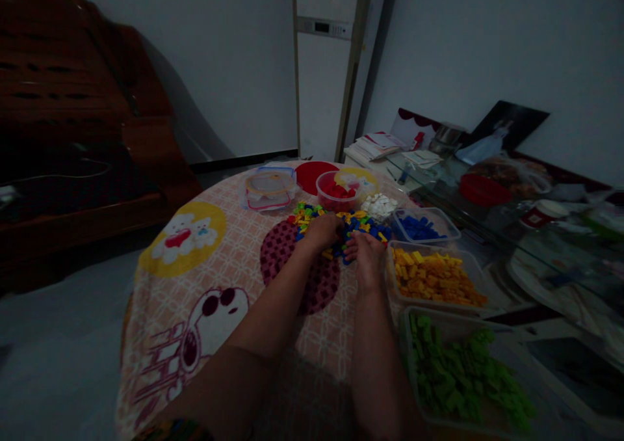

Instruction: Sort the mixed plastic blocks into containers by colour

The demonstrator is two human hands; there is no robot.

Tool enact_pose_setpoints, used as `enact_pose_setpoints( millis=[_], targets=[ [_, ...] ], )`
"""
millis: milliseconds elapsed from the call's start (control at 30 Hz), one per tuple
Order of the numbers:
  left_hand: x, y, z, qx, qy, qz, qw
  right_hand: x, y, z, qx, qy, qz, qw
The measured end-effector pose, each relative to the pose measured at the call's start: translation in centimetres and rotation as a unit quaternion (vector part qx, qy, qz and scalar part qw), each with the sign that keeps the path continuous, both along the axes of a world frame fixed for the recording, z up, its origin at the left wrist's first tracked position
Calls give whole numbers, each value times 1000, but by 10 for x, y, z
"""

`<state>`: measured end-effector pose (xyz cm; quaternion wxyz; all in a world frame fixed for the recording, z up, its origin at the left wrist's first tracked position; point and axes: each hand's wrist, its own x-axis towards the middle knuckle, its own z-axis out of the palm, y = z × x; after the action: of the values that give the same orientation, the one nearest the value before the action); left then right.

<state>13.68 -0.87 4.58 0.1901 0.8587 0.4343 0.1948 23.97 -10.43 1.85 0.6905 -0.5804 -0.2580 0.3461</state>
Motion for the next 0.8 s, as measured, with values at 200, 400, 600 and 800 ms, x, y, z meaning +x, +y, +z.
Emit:
enact_pose_setpoints(
  millis=[200,400,600,800],
  targets=[
    [-4,11,-11,-26,-97,-17,995,1,0,-2,-2,-3,4,1000],
    [-10,18,-4,-35,-84,-47,995,2,2,-2,-4,3,3,1000],
    [-22,23,1,-55,-185,-14,981,1,2,-2,-6,5,1,1000],
    [-14,25,-3,-162,-394,79,901,1,1,1,-10,1,0,1000]
  ],
)
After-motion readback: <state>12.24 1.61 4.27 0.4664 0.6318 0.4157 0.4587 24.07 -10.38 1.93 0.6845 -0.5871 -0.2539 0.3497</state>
